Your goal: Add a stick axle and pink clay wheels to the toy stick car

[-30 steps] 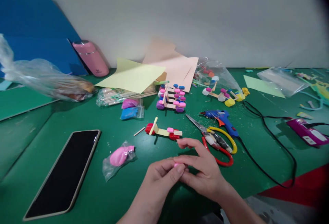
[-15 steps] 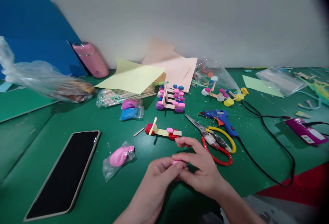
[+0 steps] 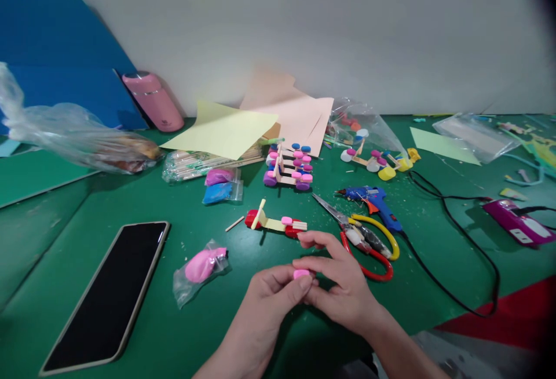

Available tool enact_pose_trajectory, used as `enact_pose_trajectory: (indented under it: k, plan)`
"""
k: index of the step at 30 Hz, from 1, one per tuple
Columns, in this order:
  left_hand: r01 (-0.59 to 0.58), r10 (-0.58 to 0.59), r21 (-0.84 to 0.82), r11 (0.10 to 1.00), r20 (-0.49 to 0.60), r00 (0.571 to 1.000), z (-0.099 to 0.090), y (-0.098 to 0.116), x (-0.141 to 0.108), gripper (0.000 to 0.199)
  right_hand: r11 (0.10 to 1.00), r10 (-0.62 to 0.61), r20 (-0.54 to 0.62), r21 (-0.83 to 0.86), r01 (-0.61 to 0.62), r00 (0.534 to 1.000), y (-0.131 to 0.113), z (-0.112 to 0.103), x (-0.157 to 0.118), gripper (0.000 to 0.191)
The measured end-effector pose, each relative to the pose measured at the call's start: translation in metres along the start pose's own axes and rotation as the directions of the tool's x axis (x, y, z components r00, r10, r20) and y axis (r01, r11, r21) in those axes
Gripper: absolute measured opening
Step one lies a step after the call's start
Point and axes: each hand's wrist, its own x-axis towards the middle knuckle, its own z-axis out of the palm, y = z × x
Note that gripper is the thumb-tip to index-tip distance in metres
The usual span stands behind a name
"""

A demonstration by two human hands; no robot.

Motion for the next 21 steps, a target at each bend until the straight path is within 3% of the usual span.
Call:
enact_pose_trajectory:
  k: [8, 17, 21]
  plan:
    - [0.006, -0.008, -0.027, 1.000, -0.041, 0.999, -0.0012, -0.0018, 0.0017, 0.015, 1.000, 0.024, -0.002, 0.002, -0.024, 1.000, 0.0007, 0.0014, -0.0004, 0.029]
    - [0.058, -0.056, -0.063, 0.996, 0.037, 0.998, 0.0009, 0.0012, -0.0002, 0.016, 0.998, 0.066, -0.030, 0.026, -0.065, 0.997, 0.0009, 0.0002, -0.0033, 0.023]
    - [0.061, -0.067, -0.139, 0.988, -0.038, 0.997, -0.0006, -0.0001, -0.0002, 0.016, 0.993, 0.100, -0.018, 0.058, -0.099, 0.995, 0.0004, -0.0014, -0.0020, 0.019]
